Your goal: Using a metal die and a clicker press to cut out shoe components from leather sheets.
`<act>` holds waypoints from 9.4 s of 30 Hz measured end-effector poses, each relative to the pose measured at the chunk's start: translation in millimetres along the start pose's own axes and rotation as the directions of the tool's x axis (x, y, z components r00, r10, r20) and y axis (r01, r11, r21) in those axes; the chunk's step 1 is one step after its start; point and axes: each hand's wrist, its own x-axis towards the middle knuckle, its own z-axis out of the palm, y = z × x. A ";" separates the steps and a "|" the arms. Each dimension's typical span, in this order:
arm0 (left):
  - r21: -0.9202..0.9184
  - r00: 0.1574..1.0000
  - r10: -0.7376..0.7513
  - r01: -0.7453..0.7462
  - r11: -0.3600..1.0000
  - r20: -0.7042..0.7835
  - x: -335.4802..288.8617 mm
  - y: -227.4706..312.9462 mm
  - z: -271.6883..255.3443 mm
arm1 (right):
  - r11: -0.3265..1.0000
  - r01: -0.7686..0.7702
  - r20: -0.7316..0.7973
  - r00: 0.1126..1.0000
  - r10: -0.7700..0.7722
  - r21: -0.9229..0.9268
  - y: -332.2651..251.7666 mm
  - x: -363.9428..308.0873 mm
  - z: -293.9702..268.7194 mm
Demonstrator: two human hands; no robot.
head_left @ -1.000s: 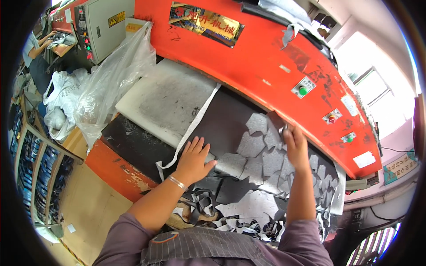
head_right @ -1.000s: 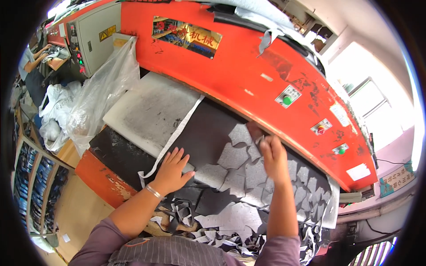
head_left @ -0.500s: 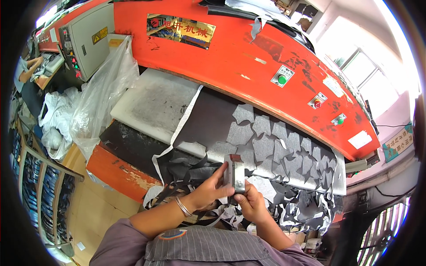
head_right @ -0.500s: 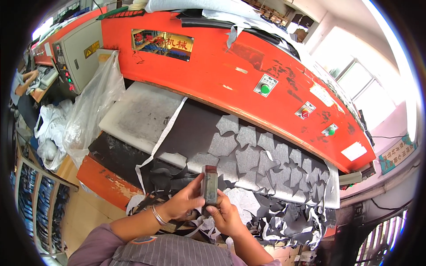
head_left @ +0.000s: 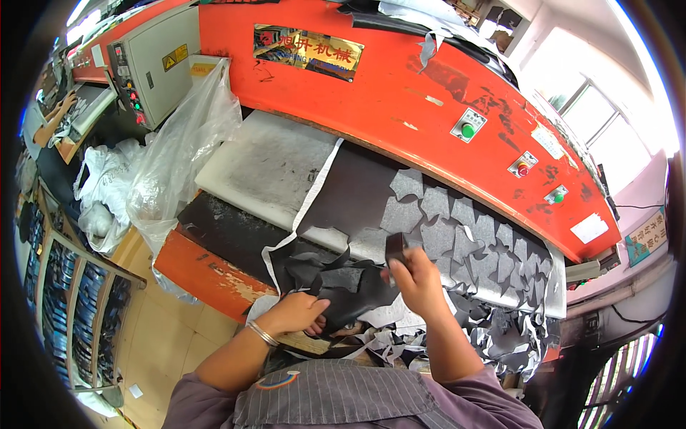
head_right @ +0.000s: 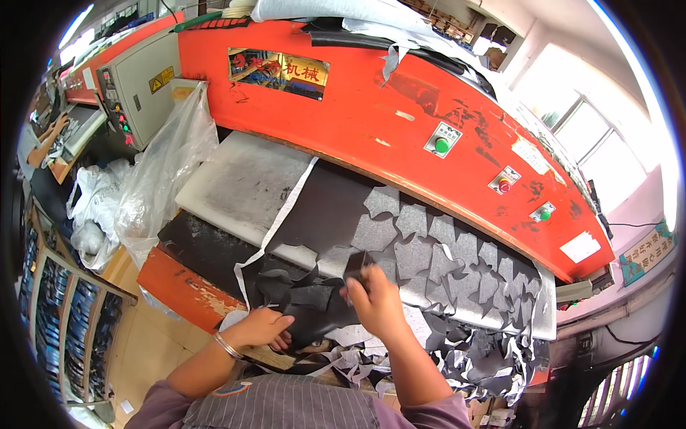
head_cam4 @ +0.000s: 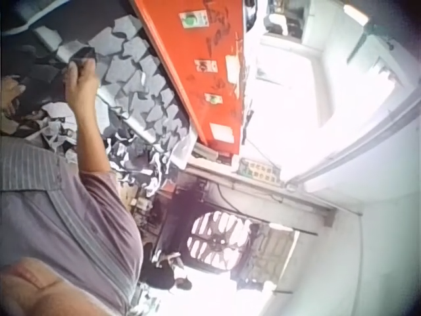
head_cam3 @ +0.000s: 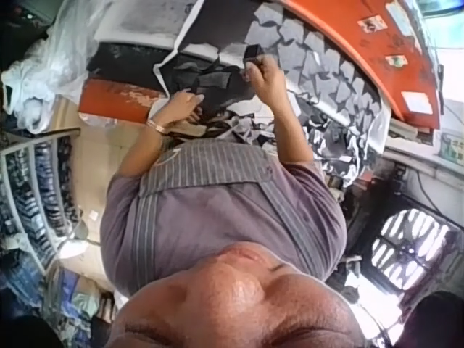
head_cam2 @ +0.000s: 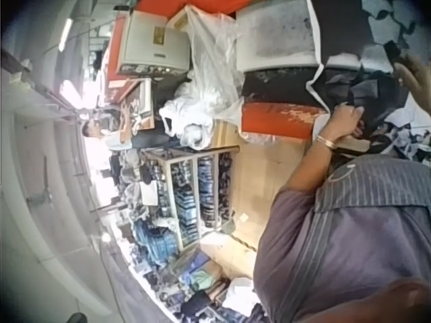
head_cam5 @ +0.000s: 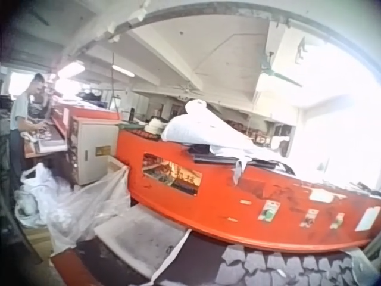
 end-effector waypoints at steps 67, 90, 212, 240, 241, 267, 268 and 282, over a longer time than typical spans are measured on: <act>0.620 0.653 0.652 -0.340 0.707 -0.386 105.8 66.4 -97.9 | 0.927 0.201 -0.009 0.977 -0.215 -0.317 78.1 111.6 -16.7; 0.668 0.657 0.719 -0.642 0.376 0.226 34.2 153.4 163.9 | 0.966 -0.188 -0.983 -0.010 -0.185 -0.180 211.3 -73.6 -435.3; 0.704 0.420 0.744 -0.283 0.651 -0.519 101.2 131.9 -20.5 | 0.978 0.152 -0.518 0.831 -0.204 -0.140 63.0 70.6 -117.9; 0.883 0.663 0.717 -0.181 0.432 -0.215 -49.7 23.0 114.4 | 0.973 0.218 -0.734 0.648 -0.205 -0.079 23.9 -56.8 -207.9; 0.891 0.651 0.705 -0.093 0.443 -0.282 -49.2 24.6 119.6 | 0.966 0.256 -0.633 0.742 -0.221 -0.036 2.6 -46.6 -169.9; 0.898 0.629 0.727 -0.102 0.429 -0.275 107.9 40.2 -30.2 | 0.596 0.535 0.461 0.839 -0.289 -0.600 86.1 134.1 5.6; 0.881 0.656 0.697 -0.102 0.461 -0.289 105.6 44.4 -31.2 | 0.635 0.540 0.457 0.833 -0.311 -0.552 76.5 125.5 -0.7; 0.820 0.681 0.732 -0.429 0.378 0.019 139.3 74.7 -21.9 | 0.939 0.340 0.191 0.927 -0.324 -0.054 55.8 53.2 -21.5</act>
